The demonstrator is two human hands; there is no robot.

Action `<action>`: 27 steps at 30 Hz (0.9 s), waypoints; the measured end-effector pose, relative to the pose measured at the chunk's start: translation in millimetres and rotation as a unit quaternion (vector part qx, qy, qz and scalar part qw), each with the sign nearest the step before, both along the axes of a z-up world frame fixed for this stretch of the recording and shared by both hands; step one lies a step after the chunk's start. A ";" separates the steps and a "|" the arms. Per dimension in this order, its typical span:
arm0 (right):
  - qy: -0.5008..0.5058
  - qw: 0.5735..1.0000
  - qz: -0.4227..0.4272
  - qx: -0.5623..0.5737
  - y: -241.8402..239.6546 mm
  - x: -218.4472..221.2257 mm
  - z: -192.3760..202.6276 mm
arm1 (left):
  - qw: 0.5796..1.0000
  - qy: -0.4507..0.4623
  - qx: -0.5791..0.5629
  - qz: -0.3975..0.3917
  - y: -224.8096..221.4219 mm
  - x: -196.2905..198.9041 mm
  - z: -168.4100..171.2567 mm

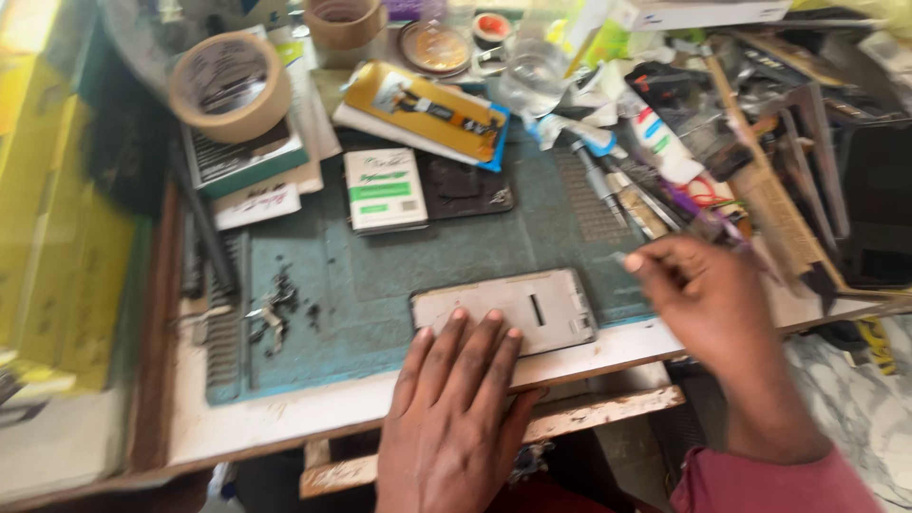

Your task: The person handles a disassembled smartphone, manipulating the internal components and the screen assembly. They peel off a protective film from the back of the phone chassis and then attempt to align and fit the screen into the frame. The person repeatedly lifts and lowers the screen assembly to check the fit.

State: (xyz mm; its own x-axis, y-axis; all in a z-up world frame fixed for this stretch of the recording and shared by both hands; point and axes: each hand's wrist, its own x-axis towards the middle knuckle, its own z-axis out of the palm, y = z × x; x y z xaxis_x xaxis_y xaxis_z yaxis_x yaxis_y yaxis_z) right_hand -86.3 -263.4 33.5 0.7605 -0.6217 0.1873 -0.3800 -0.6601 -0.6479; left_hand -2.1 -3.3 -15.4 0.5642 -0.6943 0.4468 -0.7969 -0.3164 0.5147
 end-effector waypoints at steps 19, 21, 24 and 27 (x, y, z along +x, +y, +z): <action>-0.153 0.895 0.240 -0.344 25.8 8.5 36.9 | 0.988 -0.117 -0.096 -0.031 12.2 5.7 8.5; -0.135 0.866 0.236 -0.419 17.8 11.6 46.0 | 0.983 -0.149 -0.107 0.006 33.5 18.1 23.2; -0.116 0.915 0.157 -0.352 -19.3 32.8 66.3 | 0.972 -0.040 -0.183 0.142 67.4 31.8 50.6; -0.067 0.917 0.155 -0.361 -47.3 63.9 67.7 | 0.964 -0.055 -0.136 0.223 66.4 25.1 60.0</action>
State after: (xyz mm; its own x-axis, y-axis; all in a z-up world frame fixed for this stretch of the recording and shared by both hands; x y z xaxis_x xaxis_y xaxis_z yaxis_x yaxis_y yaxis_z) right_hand -22.5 -310.7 101.3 0.8199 -0.0577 0.5695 -0.0511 -0.9983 -0.0276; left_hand 23.0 63.1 44.7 0.7176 -0.2430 0.6527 -0.6680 -0.5053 0.5462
